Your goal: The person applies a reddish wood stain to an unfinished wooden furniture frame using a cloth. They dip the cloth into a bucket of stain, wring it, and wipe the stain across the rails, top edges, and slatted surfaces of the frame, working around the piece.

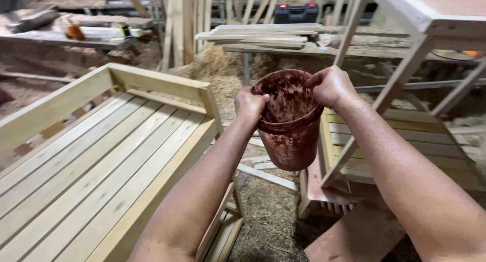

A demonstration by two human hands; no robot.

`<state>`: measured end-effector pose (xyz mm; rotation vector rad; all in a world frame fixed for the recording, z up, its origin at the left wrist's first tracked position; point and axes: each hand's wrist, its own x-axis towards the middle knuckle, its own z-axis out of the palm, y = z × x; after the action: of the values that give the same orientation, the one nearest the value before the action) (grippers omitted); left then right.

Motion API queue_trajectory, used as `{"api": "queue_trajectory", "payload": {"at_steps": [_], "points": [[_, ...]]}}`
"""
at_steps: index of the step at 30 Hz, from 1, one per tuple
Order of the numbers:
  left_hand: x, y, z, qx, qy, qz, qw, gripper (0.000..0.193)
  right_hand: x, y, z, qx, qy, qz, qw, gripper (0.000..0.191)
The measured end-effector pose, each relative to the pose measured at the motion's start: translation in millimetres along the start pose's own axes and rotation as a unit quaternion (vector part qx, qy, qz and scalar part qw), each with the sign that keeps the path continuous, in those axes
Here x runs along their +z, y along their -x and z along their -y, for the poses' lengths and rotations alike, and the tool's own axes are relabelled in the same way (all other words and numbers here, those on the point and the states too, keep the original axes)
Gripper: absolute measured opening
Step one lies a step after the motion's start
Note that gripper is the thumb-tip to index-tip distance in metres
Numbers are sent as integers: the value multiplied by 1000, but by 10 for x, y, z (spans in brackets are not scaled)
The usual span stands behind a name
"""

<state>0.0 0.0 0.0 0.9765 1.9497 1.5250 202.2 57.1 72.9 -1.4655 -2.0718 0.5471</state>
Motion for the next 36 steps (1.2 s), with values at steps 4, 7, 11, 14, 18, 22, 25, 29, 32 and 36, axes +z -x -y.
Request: {"api": "queue_trajectory", "payload": {"at_steps": [4, 7, 11, 14, 18, 22, 25, 29, 32, 36], "points": [[-335, 12, -1, -14, -24, -9, 1000, 36, 171, -7, 196, -24, -20, 29, 999, 36], [-523, -34, -20, -22, 23, -23, 999, 38, 311, -16, 345, -26, -47, 46, 997, 36], [-808, -76, 94, 16, -41, -77, 996, 41, 481, -63, 514, -74, -42, 41, 996, 39], [-936, -62, 234, 50, -50, -97, 993, 39, 614, -36, 571, -89, -41, 51, 994, 40], [-1088, -90, 255, 51, -59, -116, 990, 37, 689, -21, 729, -111, -46, 47, 992, 39], [-1295, -52, 142, 26, -35, -107, 993, 36, 654, 17, 977, -100, -75, 62, 990, 36], [-1441, 10, 25, -31, 23, -87, 995, 34, 596, 74, 1175, -99, -60, 65, 991, 40], [-1622, 113, -57, -44, 2, -85, 995, 35, 587, 217, 1382, -88, -46, 76, 992, 39], [-1710, 170, -24, -71, 33, -63, 995, 34, 634, 322, 1453, -72, -48, 78, 993, 36], [-1747, 201, 81, -44, 44, -59, 996, 34, 669, 438, 1402, -78, -44, 59, 994, 32]]}}
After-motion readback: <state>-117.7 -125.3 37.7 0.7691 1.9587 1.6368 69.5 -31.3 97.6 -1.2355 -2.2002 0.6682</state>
